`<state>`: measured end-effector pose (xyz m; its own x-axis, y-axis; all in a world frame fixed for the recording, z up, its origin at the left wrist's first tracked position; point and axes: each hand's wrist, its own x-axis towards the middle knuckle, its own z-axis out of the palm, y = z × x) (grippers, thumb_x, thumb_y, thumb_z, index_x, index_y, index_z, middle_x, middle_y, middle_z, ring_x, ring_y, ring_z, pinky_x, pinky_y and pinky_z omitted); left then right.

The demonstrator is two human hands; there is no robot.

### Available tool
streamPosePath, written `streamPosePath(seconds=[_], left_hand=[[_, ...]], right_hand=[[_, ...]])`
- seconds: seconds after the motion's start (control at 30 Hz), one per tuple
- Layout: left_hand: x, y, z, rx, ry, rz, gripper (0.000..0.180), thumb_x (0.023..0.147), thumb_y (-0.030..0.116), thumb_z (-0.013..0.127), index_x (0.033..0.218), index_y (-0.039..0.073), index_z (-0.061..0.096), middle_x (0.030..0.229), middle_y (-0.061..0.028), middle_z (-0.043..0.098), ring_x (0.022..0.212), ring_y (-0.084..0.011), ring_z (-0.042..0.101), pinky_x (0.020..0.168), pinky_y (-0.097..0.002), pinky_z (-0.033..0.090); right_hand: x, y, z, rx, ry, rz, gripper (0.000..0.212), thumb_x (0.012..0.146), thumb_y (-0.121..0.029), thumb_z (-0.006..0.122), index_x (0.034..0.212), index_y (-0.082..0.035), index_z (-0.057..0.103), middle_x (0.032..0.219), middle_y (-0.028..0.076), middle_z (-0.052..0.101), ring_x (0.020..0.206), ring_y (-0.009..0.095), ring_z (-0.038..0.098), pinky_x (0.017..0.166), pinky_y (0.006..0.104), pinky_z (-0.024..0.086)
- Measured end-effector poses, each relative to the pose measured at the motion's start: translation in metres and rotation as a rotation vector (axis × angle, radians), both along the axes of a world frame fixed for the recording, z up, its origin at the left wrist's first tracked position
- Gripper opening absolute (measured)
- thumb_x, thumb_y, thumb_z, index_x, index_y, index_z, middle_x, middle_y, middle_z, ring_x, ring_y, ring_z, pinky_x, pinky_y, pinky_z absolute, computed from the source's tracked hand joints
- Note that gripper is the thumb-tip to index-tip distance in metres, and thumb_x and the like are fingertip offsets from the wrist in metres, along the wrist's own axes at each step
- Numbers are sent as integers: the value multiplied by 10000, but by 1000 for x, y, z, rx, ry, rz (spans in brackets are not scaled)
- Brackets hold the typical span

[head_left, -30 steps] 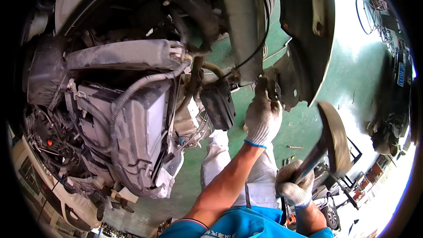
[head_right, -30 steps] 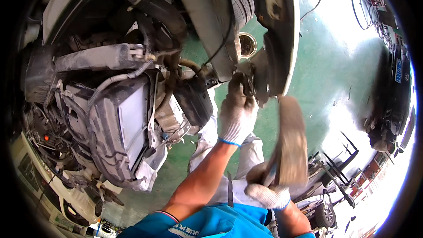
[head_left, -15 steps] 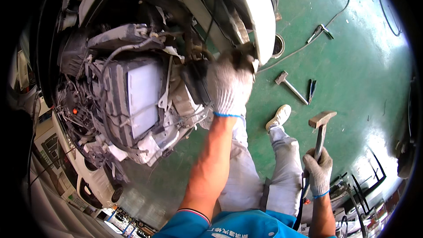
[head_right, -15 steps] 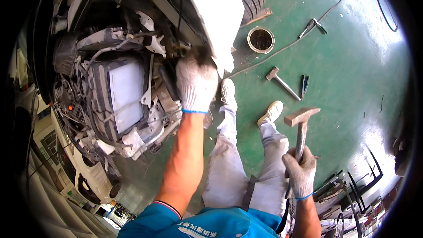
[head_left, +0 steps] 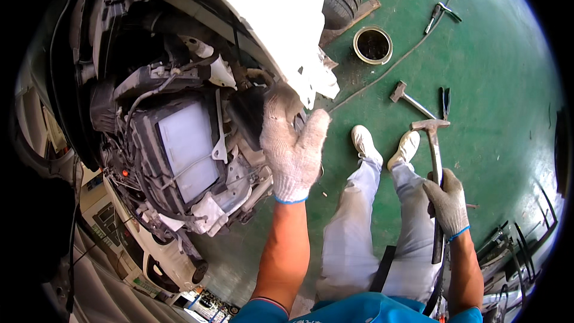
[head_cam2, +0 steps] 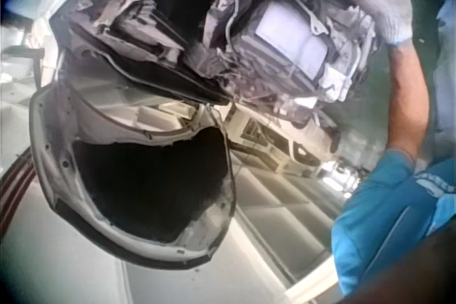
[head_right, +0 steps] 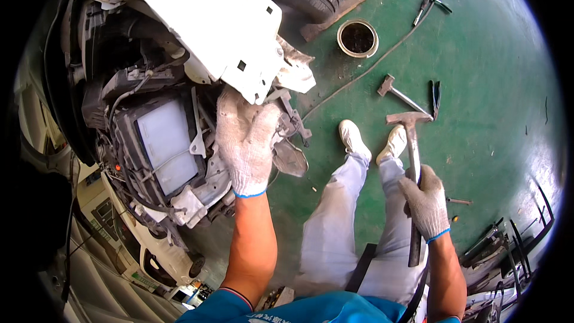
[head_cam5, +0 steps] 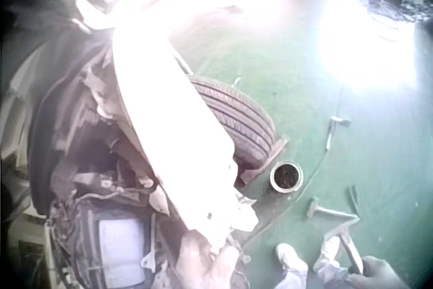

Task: The person uses a hammer and a metal bar to strike and pry a white plastic car bumper cover in a workshop. They repeatedly hit the plastic part to separate it from the vehicle's frame and remove it from the front assembly.

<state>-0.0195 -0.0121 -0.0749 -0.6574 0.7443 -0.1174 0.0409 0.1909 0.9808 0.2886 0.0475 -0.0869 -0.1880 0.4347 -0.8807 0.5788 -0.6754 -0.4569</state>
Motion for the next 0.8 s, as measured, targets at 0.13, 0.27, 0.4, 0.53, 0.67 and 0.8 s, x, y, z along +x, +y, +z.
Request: streamPosePath(seconds=[0.13, 0.27, 0.4, 0.53, 0.67, 0.8], left_hand=[[3, 14, -11, -5, 161, 1, 488, 891, 15, 718, 1352, -52, 570, 1337, -147, 581, 1231, -235, 562, 1081, -386, 444], [9, 13, -29, 98, 294, 67, 581, 894, -86, 718, 1404, -88, 440, 1326, -166, 599, 1182, -199, 601, 1055, -357, 476], [25, 27, -46, 145, 542, 209, 434, 921, -23, 732, 1307, -104, 550, 1237, -155, 643, 1100, -199, 629, 993, -343, 498], [28, 51, -73, 332, 612, 471, 284, 965, 38, 710, 1192, -109, 626, 1128, -120, 686, 925, -164, 670, 853, -297, 549], [22, 55, -73, 325, 763, 586, 264, 966, 76, 709, 1152, -102, 653, 1022, -115, 747, 888, -115, 675, 808, -282, 551], [17, 59, -79, 355, 997, 597, 217, 934, 66, 718, 1062, -97, 655, 982, -145, 719, 757, -156, 691, 660, -264, 586]], right_hand=[[-12, 10, -31, -5, -1, 110, 253, 903, -202, 673, 981, 16, 572, 668, 44, 557, 476, 121, 553, 449, 298, 454], [-6, 36, -95, 178, 6, 335, 235, 882, -189, 673, 966, 4, 568, 675, 45, 548, 525, 142, 571, 494, 326, 467], [29, 75, -218, 603, -58, 660, 276, 834, -202, 704, 965, -16, 548, 697, 209, 572, 614, 366, 601, 592, 474, 452], [46, 113, -327, 669, -183, 722, 293, 804, -255, 668, 893, -19, 518, 729, 247, 596, 722, 478, 614, 657, 541, 469], [57, 124, -458, 726, -54, 551, 264, 776, -225, 652, 842, 1, 533, 708, 245, 570, 645, 430, 570, 616, 504, 459], [61, 136, -577, 772, 66, 424, 248, 771, -206, 677, 839, -7, 547, 690, 205, 573, 620, 373, 567, 616, 476, 470]])
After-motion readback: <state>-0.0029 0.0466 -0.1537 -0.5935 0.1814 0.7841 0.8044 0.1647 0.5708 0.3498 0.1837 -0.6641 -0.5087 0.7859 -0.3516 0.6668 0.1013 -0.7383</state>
